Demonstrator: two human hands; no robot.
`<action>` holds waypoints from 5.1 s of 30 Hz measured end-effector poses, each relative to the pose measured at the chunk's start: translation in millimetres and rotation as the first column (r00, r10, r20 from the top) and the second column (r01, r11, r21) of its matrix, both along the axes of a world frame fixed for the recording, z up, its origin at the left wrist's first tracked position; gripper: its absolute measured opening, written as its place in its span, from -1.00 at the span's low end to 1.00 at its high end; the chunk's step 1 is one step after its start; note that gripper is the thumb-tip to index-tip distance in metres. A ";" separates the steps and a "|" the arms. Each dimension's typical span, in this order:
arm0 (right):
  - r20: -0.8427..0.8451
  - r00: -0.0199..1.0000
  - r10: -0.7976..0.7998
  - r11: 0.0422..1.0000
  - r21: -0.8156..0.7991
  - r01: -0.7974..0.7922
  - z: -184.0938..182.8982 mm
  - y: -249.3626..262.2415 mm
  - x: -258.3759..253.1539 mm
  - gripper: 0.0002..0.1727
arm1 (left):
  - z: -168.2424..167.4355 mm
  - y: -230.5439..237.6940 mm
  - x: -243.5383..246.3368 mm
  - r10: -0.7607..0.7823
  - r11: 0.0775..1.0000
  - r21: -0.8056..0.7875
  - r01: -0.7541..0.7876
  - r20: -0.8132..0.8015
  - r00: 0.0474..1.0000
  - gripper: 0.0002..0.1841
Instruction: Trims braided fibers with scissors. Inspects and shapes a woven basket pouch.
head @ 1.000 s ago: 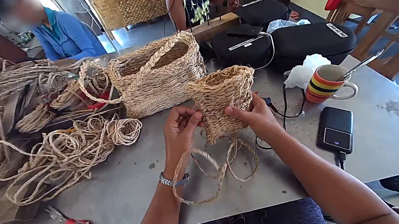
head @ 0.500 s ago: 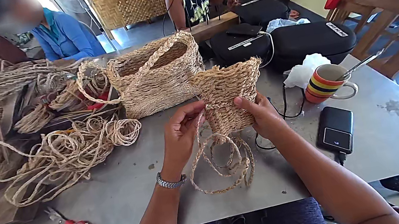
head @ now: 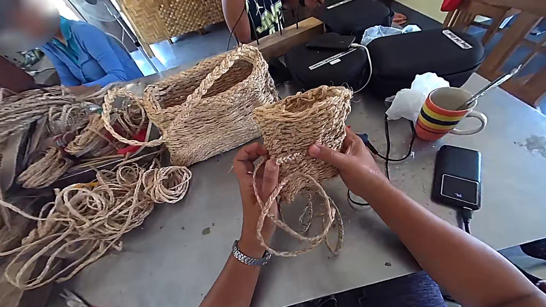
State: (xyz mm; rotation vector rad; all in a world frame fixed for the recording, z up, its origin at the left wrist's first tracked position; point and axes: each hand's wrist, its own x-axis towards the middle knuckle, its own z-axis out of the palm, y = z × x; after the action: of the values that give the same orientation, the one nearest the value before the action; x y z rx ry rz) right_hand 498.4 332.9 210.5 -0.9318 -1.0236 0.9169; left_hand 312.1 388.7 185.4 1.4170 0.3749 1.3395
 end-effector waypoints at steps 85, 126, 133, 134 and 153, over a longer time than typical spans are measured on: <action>0.223 0.970 0.094 0.991 0.074 -0.113 -10.5 6.4 9.8 -0.44 | -6.7 10.9 -3.3 0.124 0.991 -0.007 -0.133 -0.313 0.942 -0.29; -0.209 0.794 -0.572 0.691 0.400 0.603 27.5 -2.9 92.0 -0.59 | 23.1 69.4 -98.8 -0.080 0.996 -0.013 0.092 -0.610 0.789 -0.14; -0.459 0.779 -0.428 0.659 0.432 0.616 34.5 -12.2 103.2 -0.47 | 43.7 58.6 -124.5 -0.081 0.973 0.093 0.210 -0.715 0.694 -0.13; -0.478 0.788 -0.388 0.667 0.444 0.598 35.8 -13.3 102.3 -0.46 | 45.0 57.4 -123.5 -0.042 0.967 0.142 0.211 -0.730 0.682 -0.07; 0.336 0.941 0.038 0.993 0.090 -0.073 23.5 -16.9 41.1 -0.63 | 32.2 43.9 -68.5 0.237 0.968 -0.096 -0.231 0.053 0.970 -0.54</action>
State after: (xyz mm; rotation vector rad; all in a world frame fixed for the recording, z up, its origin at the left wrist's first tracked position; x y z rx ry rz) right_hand 539.6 316.0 234.0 -0.9973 -1.3798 0.7587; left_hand 243.5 432.6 217.6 1.2812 0.5670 1.5358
